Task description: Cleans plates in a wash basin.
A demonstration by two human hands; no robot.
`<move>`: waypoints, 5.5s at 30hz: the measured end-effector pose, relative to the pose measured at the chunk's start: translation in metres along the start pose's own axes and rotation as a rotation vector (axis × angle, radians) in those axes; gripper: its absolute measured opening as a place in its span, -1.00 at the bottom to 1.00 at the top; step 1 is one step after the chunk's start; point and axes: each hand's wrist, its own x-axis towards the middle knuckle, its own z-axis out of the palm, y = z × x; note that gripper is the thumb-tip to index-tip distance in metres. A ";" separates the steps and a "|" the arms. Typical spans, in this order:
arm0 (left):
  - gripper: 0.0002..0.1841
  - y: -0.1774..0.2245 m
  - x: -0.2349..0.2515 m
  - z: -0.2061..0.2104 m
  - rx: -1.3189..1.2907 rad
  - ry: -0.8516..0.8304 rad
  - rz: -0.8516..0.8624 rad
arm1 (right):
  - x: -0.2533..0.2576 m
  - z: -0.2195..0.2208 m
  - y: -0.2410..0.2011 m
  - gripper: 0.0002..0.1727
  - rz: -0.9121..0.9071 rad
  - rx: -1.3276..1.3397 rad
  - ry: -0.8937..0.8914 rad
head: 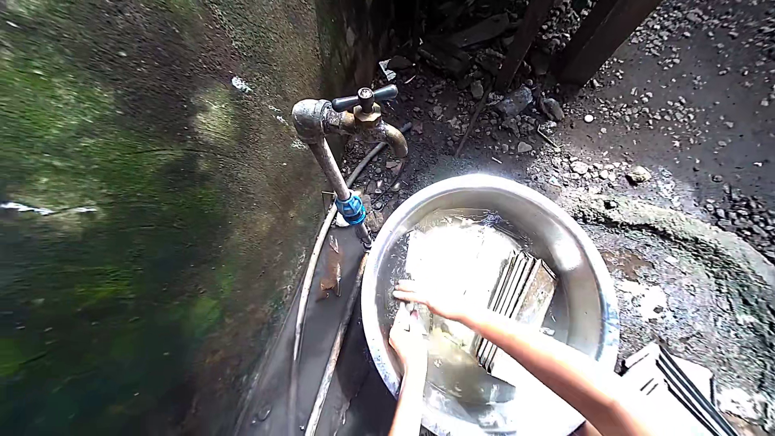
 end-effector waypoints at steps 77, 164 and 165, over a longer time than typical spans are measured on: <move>-0.29 0.016 0.004 0.001 -0.879 -0.297 -0.493 | -0.007 0.040 -0.103 -0.82 1.100 0.372 0.565; -0.70 -0.021 -0.008 0.013 -0.257 -0.023 -0.139 | 0.016 0.012 0.025 -0.43 1.022 -0.218 0.335; -0.71 -0.020 -0.007 0.014 -0.256 -0.016 -0.134 | 0.008 0.017 0.005 -0.45 1.056 -0.123 0.328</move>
